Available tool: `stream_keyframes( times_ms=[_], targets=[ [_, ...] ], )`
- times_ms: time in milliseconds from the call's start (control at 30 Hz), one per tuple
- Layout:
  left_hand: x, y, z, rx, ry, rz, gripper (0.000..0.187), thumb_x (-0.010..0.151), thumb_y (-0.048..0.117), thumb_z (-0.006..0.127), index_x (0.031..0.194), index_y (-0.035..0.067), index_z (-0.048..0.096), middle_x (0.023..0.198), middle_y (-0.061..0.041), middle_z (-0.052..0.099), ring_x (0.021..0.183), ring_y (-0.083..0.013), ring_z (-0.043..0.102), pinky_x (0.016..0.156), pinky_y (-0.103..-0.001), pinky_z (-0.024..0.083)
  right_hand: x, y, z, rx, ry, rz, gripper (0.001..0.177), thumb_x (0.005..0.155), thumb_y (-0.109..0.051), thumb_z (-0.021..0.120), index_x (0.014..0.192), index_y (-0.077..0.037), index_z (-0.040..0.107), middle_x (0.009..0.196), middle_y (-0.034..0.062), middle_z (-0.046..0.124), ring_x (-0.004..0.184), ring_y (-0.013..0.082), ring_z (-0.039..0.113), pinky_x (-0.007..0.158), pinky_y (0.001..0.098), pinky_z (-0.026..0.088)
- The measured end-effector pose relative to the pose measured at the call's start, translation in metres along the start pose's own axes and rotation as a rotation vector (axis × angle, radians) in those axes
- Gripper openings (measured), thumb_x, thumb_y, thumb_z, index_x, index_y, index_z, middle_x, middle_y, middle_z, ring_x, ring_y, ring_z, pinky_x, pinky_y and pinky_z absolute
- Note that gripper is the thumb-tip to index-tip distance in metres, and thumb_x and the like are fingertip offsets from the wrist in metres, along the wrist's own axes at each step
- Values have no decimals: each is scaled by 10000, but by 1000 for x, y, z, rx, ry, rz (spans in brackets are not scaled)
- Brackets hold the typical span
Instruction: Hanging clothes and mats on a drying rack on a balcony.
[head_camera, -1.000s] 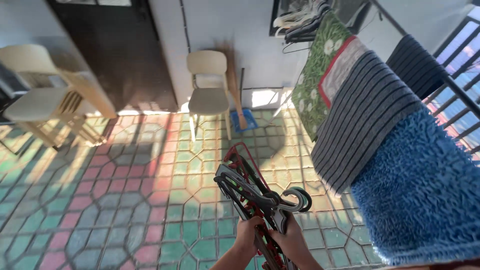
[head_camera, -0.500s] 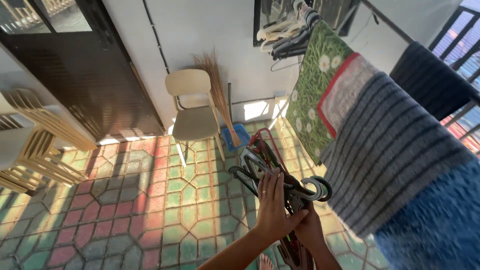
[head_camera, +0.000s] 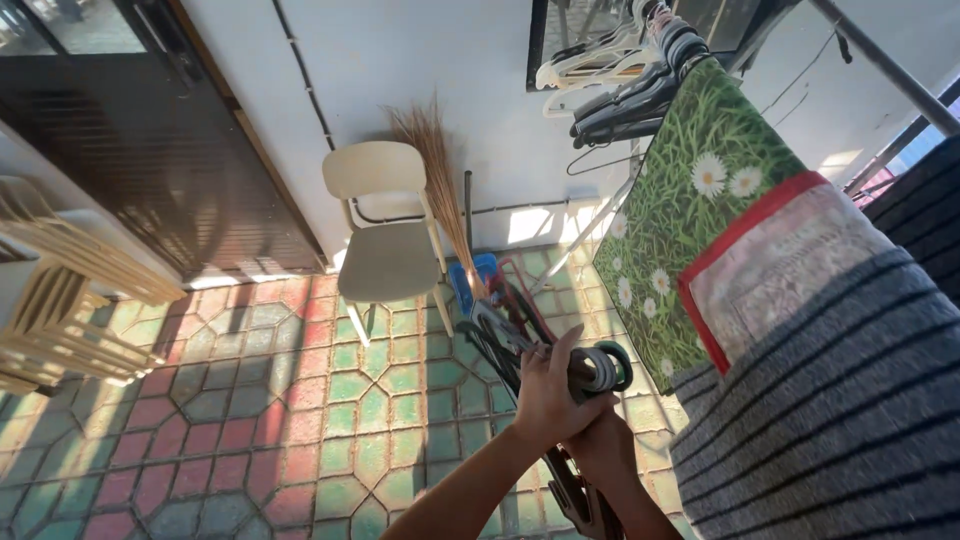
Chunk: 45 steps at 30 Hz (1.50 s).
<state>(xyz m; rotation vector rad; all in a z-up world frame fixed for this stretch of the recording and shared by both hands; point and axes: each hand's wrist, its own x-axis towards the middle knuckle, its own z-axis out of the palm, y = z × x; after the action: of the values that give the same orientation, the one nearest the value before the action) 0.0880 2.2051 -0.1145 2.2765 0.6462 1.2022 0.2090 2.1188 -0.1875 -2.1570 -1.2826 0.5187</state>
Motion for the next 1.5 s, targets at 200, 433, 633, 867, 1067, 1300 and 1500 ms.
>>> stream_keyframes(
  times_ms=[200,433,633,867,1067,1300,1500],
  targets=[
    [62,-57,18,-153,-158,-196,1137,742,469,858,1610,29,271,1076,-196,721,1093,-411,647,1155,-537,356,64,-43,7,-13,8,192,688,728,-412,795,1267,-92,511,926,173,782,872,359,773,765,465,605],
    [148,-123,10,-365,-108,-369,1114,641,325,953,1546,91,347,1362,-265,560,1229,-425,579,1027,-507,471,146,-112,13,-27,14,391,946,734,-500,823,1449,-102,348,1142,185,734,1015,395,721,833,487,583],
    [197,-162,5,-474,-214,-393,957,669,255,920,1484,127,434,1333,-178,605,1187,-355,629,992,-464,512,183,-146,6,144,90,416,1224,701,-426,833,1584,-84,58,1162,171,729,1004,372,741,813,451,606],
    [223,-197,2,-902,-275,-487,726,703,85,869,1339,83,518,1090,-95,696,930,-197,717,825,-342,597,197,-84,-29,119,-203,282,899,813,-467,846,1434,-35,360,1287,75,640,961,256,764,844,370,600],
    [237,-205,-20,-1047,-394,-605,688,698,-1,866,1297,76,538,931,-63,724,780,-118,704,701,-295,601,277,-141,-181,-330,388,73,494,840,-321,773,1261,-99,640,1216,149,690,1089,296,681,932,458,542],
    [256,-199,-55,-969,-480,-667,682,681,14,879,1271,90,545,913,-58,730,799,-127,746,715,-302,624,430,-108,-289,-763,715,-114,400,888,-282,744,1262,-167,661,1309,78,599,1245,314,566,998,490,510],
    [255,-208,-60,-958,-410,-680,667,663,0,893,1236,94,565,932,-53,715,804,-124,725,735,-302,612,461,-104,-302,-863,509,47,417,857,-352,766,1261,-333,665,1300,43,533,1283,273,532,992,466,510]
  ],
)
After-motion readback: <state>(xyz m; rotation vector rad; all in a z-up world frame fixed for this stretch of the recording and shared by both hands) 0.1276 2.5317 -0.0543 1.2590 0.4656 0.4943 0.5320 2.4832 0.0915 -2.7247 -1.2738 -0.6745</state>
